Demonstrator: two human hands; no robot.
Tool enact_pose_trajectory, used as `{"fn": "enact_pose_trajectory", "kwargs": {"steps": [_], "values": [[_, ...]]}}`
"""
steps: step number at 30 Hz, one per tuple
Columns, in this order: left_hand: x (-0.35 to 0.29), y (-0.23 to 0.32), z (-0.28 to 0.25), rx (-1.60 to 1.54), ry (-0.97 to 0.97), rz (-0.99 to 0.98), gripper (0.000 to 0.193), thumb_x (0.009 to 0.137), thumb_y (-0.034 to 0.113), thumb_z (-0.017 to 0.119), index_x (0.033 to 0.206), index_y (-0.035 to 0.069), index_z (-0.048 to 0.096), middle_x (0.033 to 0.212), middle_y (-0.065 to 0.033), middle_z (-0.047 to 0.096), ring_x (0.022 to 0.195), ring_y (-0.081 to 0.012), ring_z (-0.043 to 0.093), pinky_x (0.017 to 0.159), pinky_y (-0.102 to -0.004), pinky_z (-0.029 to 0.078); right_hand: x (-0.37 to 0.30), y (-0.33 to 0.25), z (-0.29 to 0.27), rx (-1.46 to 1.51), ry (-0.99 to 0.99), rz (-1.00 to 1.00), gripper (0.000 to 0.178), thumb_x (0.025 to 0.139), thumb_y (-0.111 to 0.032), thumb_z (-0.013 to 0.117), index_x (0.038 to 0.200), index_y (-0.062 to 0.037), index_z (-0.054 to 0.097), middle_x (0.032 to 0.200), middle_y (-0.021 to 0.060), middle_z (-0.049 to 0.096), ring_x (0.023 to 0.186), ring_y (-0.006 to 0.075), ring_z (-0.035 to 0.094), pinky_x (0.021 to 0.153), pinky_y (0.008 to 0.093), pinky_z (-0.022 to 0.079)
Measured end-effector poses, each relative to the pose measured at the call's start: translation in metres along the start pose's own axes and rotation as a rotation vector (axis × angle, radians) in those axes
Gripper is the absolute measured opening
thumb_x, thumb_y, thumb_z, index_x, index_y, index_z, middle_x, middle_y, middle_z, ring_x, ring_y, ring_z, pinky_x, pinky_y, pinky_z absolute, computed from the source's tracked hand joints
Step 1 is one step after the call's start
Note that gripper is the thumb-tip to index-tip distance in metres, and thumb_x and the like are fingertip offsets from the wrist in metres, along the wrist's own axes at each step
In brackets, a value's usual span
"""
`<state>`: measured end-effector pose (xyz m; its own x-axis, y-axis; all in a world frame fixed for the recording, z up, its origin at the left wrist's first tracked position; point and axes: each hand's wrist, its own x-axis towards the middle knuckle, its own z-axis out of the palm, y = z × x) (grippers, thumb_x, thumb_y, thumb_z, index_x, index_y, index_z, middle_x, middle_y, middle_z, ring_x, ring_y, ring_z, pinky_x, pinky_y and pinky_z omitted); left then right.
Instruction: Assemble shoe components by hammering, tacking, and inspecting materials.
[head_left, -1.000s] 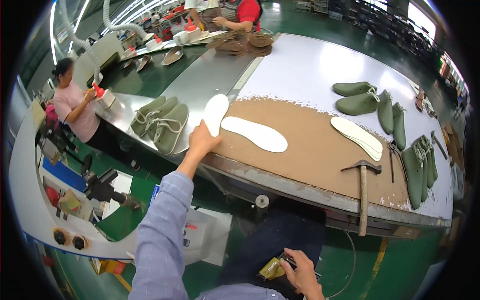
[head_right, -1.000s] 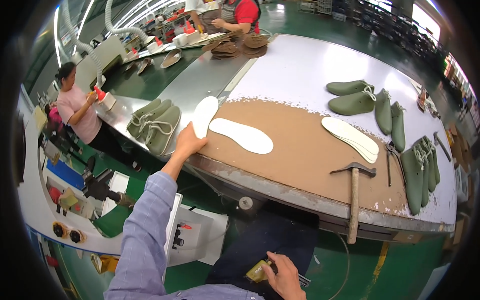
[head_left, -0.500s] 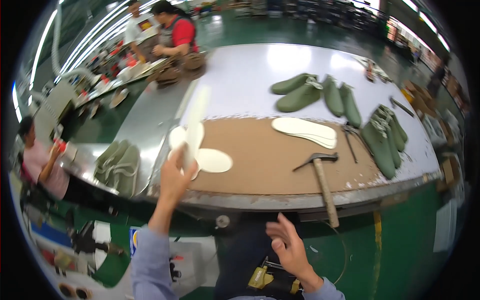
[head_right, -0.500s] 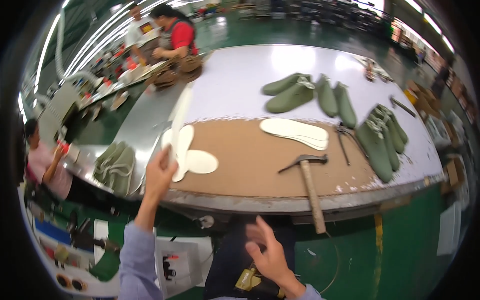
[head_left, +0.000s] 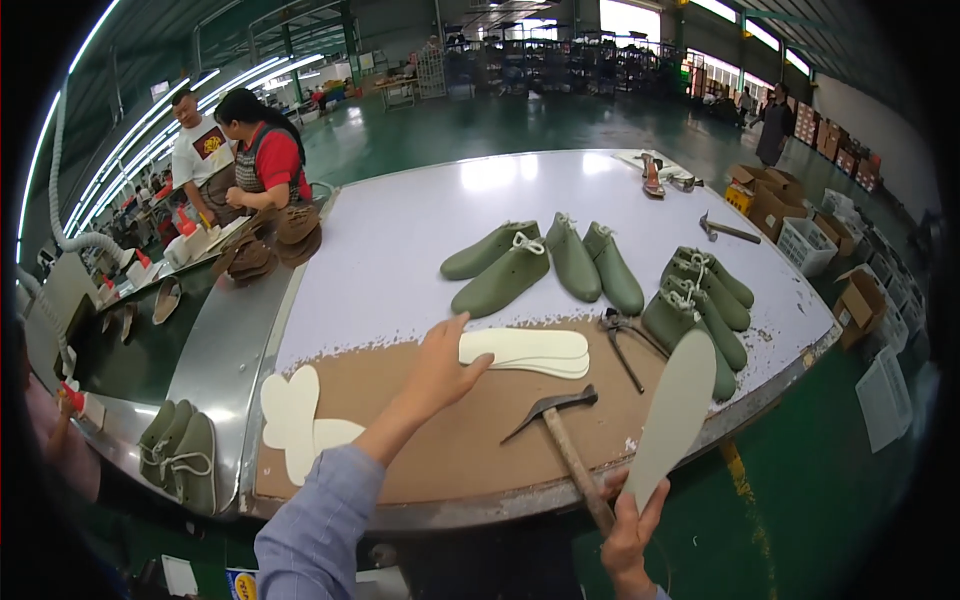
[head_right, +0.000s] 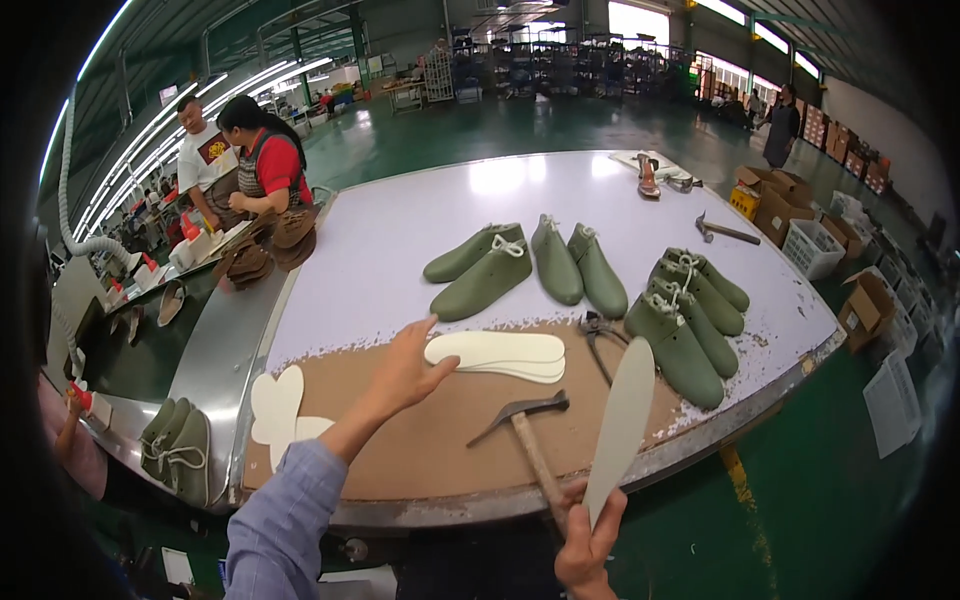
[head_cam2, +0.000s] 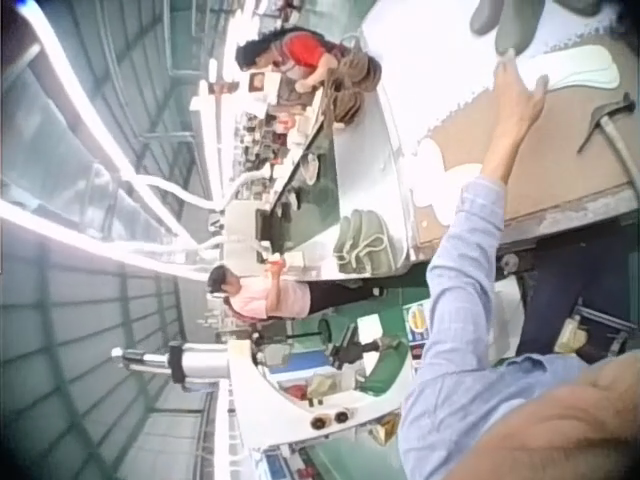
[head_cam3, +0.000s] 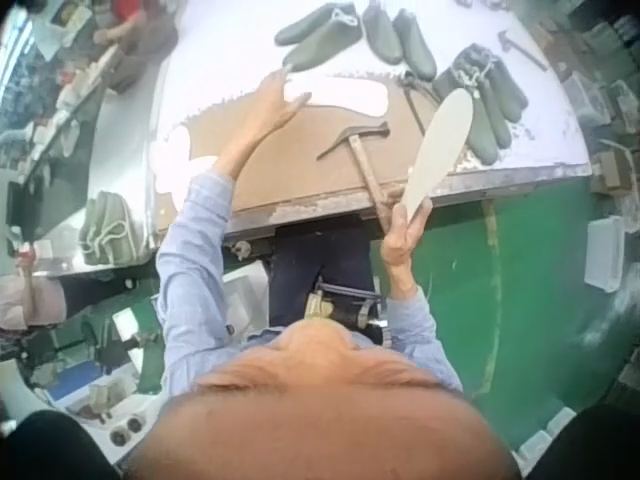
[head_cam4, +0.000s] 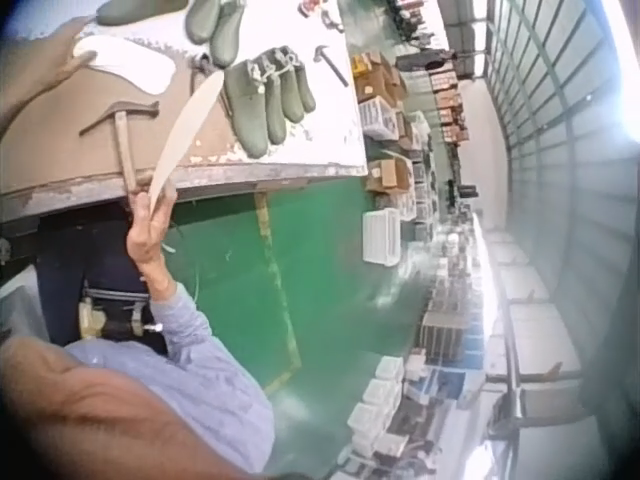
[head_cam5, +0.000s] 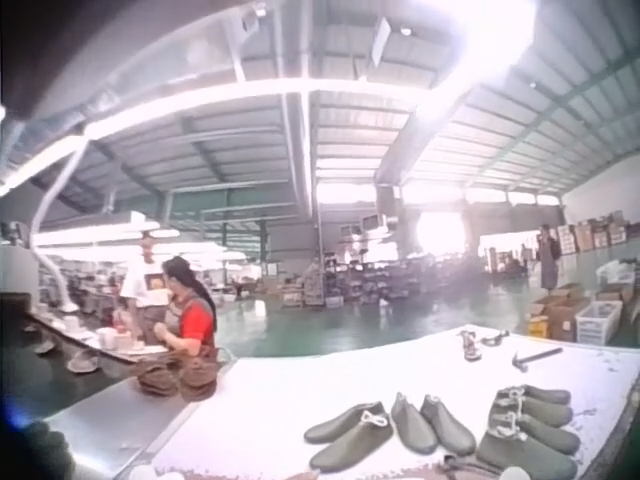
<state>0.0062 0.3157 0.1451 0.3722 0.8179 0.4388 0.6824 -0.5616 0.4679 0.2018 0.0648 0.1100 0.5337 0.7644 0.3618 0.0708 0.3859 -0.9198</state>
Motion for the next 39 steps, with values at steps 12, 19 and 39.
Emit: {"fn": "enact_pose_trajectory", "kwargs": {"steps": [12,19,39], "values": [[0.134,-0.048,0.075,0.228,-0.159,-0.325,0.093,0.062,0.046,0.077,0.136,0.004,0.040,0.122,-0.0160,0.054,0.115,-0.0321,0.050,0.093,-0.0422,0.044,-0.018,-0.028,-0.062,-0.218,0.134,0.289,0.031,0.095,-0.023,0.049,0.115,0.0013,0.049,0.091,0.0085,0.059,0.081,0.0160,0.055,0.077,0.0302,0.042],[0.065,-0.064,0.029,0.351,0.126,0.029,0.076,0.059,0.035,0.079,0.122,0.005,0.050,0.111,-0.0150,0.059,0.104,-0.0328,0.055,0.089,-0.0422,0.046,-0.014,-0.042,-0.059,-0.176,0.024,0.280,0.032,0.094,-0.024,0.049,0.112,0.0024,0.051,0.087,0.0071,0.059,0.079,0.0159,0.054,0.076,0.0303,0.042],[-0.211,0.096,-0.146,0.582,-0.215,0.734,0.041,0.085,0.026,0.063,0.125,0.021,0.060,0.132,-0.0008,0.053,0.124,-0.0146,0.045,0.109,-0.0451,0.028,-0.015,-0.039,0.010,-0.107,-1.302,0.476,0.066,0.082,-0.033,0.073,0.135,-0.0096,0.042,0.127,0.0123,0.048,0.119,0.0253,0.048,0.099,0.0357,0.040]]}}
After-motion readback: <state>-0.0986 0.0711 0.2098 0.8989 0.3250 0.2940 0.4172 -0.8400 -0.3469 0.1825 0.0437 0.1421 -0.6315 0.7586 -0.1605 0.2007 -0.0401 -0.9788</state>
